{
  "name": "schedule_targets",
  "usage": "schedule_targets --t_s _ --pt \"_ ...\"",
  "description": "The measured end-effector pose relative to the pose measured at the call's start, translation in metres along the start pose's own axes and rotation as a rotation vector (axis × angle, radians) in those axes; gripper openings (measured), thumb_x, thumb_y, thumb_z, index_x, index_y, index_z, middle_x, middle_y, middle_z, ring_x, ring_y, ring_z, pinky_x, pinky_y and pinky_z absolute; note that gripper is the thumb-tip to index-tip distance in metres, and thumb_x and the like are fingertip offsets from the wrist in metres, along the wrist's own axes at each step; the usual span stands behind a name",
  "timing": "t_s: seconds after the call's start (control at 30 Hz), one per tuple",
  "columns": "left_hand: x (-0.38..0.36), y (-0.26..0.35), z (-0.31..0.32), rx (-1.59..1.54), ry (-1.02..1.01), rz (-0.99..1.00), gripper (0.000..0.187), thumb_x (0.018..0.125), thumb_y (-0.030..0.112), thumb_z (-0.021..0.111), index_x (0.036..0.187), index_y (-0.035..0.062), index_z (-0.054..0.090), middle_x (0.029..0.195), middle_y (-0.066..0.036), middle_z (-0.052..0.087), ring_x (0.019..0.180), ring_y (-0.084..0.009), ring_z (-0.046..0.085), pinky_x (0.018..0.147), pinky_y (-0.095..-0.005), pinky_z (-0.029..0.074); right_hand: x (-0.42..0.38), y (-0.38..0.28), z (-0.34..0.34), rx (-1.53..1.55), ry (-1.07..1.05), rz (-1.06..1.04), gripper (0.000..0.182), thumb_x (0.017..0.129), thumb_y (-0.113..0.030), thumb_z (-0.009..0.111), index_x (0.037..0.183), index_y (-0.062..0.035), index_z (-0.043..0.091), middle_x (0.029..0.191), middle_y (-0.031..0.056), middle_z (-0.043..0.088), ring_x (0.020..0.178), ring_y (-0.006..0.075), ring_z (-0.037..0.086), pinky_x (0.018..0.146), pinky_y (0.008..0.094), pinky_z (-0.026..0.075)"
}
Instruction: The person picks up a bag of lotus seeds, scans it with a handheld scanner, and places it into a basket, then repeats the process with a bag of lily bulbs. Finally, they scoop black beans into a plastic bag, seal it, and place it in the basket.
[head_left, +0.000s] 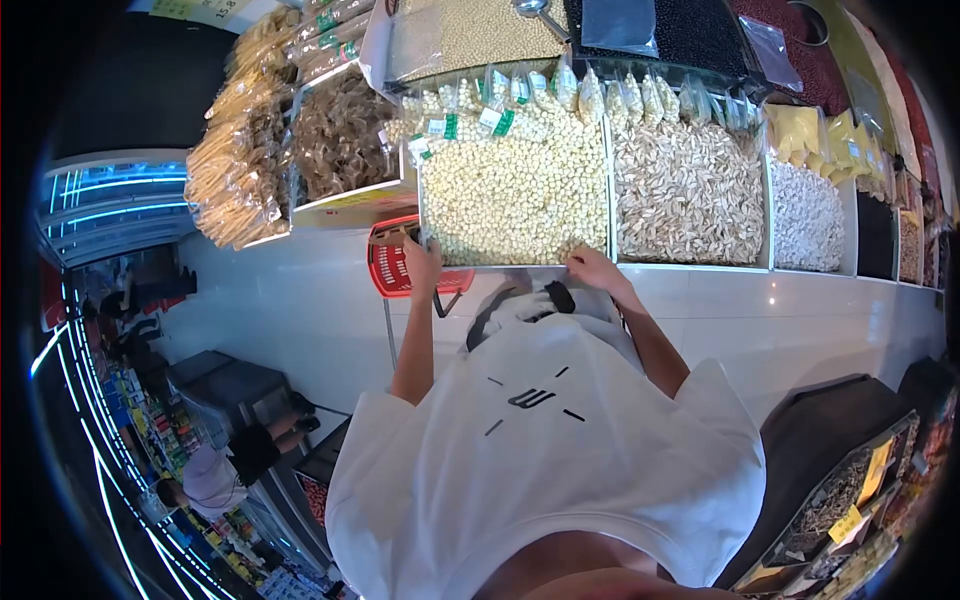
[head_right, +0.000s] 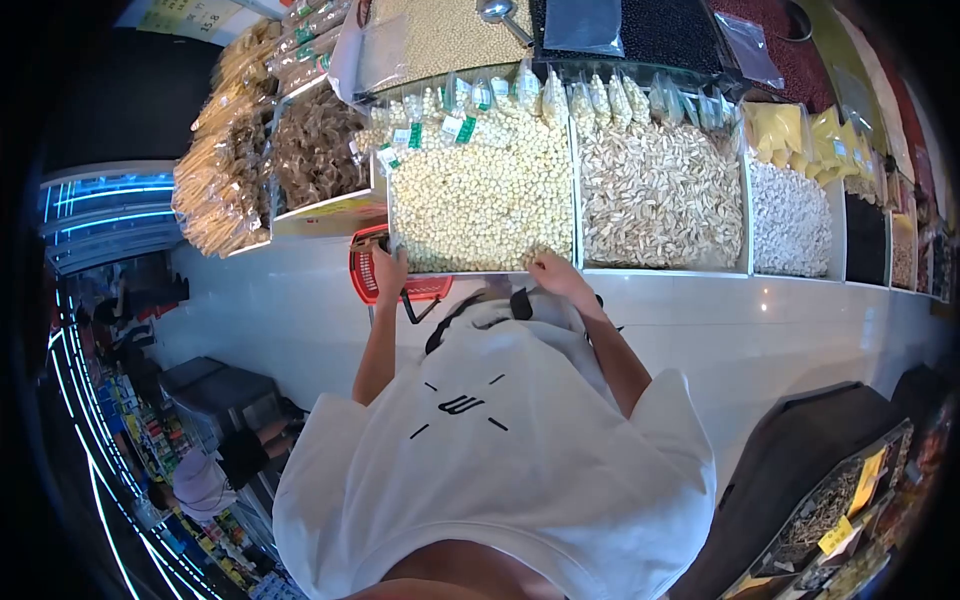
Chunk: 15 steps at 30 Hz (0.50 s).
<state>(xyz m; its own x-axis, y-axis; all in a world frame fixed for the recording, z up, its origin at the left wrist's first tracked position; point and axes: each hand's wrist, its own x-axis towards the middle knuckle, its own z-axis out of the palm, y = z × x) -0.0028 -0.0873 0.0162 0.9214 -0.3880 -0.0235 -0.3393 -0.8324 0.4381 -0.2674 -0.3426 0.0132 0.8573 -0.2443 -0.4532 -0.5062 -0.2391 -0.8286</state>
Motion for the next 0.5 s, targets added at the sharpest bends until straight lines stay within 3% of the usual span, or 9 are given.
schedule_targets --t_s 0.07,0.1,0.13,0.43,0.5 --pt "0.003 0.0 -0.001 -0.046 -0.022 0.009 0.051 0.078 0.02 0.058 0.112 -0.0114 0.035 0.096 -0.032 0.05 0.09 -0.0467 0.051 0.078 -0.0497 0.043 0.004 -0.003 0.0 -0.099 -0.009 0.037 0.032 0.084 -0.029 0.051 0.079 0.0013 0.06 0.07 0.0163 0.061 0.064 0.0282 0.059 0.061 0.0374 0.045" --pt "0.003 -0.003 0.002 -0.055 0.078 0.106 0.046 0.079 0.021 0.058 0.108 -0.0095 0.038 0.091 -0.03 0.052 0.084 -0.0471 0.052 0.073 -0.0504 0.044 0.007 -0.004 0.001 -0.106 0.091 0.011 0.03 0.084 -0.028 0.052 0.081 0.001 0.06 0.07 0.017 0.061 0.065 0.0296 0.059 0.062 0.038 0.045" --pt "0.001 -0.007 0.004 -0.063 0.077 0.092 0.046 0.079 0.021 0.058 0.108 -0.0095 0.038 0.091 -0.03 0.052 0.084 -0.0472 0.052 0.073 -0.0504 0.044 0.008 -0.005 0.004 -0.111 0.19 -0.014 0.029 0.084 -0.028 0.052 0.083 0.0006 0.06 0.071 0.0177 0.061 0.067 0.0311 0.059 0.062 0.0386 0.045" --pt "0.007 0.013 -0.001 -0.05 0.003 -0.101 0.052 0.075 0.017 0.062 0.117 -0.005 0.039 0.102 -0.028 0.051 0.094 -0.0432 0.051 0.081 -0.0465 0.042 0.027 -0.048 -0.004 -0.178 0.156 0.015 0.026 0.084 -0.026 0.052 0.085 -0.0012 0.058 0.075 0.0181 0.062 0.072 0.033 0.06 0.065 0.0399 0.045" --pt "0.008 0.034 -0.015 0.164 0.313 0.252 0.054 0.074 0.014 0.064 0.118 -0.004 0.04 0.107 -0.027 0.047 0.101 -0.0405 0.047 0.086 -0.0445 0.039 0.022 -0.058 -0.007 -0.166 0.139 0.041 0.024 0.084 -0.026 0.051 0.086 -0.0027 0.058 0.077 0.0175 0.062 0.074 0.0336 0.06 0.066 0.0404 0.045"
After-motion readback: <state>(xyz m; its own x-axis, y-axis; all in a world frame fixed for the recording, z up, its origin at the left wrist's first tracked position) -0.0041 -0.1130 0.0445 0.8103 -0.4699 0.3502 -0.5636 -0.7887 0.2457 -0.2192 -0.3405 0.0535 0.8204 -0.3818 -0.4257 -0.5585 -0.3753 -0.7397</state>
